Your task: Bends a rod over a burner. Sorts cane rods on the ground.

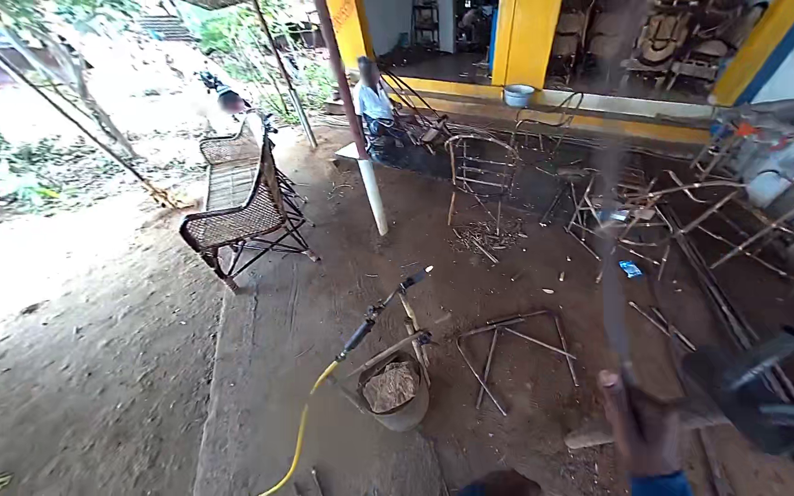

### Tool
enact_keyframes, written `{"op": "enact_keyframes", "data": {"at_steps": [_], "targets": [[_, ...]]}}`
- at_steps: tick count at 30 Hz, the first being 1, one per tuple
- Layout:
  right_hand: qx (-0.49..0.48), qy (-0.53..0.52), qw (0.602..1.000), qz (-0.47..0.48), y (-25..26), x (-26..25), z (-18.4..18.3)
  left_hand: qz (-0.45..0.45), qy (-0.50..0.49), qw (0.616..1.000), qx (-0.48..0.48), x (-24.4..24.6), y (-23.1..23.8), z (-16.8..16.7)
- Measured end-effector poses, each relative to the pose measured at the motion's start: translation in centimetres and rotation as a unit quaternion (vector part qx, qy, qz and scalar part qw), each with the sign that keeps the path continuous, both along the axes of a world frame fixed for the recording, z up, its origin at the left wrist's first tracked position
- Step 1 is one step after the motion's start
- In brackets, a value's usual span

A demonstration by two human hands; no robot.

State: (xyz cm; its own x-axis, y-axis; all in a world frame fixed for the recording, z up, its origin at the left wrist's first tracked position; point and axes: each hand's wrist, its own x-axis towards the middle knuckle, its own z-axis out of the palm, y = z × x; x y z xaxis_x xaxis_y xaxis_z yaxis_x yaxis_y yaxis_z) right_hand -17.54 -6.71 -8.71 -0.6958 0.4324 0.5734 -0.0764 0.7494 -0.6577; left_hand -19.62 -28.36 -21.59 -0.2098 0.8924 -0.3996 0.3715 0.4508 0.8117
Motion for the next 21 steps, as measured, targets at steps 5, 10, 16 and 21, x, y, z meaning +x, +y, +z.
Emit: {"op": "enact_keyframes", "data": {"at_steps": [5,10,16,21], "targets": [[-0.076,-0.48,0.872,0.057,-4.9,1.5,-11.6,0.501,0.073,0.863,0.007,-18.2,-11.8,2.4],[-0.067,-0.296,0.944,0.13,-5.5,-7.1,-8.9,0.568,0.302,0.747,-0.169,-33.0,-18.7,1.6],[-0.319,-0.349,0.872,0.126,-4.6,-10.6,-11.6,0.483,0.136,0.795,-0.341,-39.6,-22.3,-2.1],[-0.179,-0.398,0.897,0.075,-4.8,-12.5,-16.9,0.604,0.117,0.754,-0.229,-40.2,-24.2,-1.5]]}}
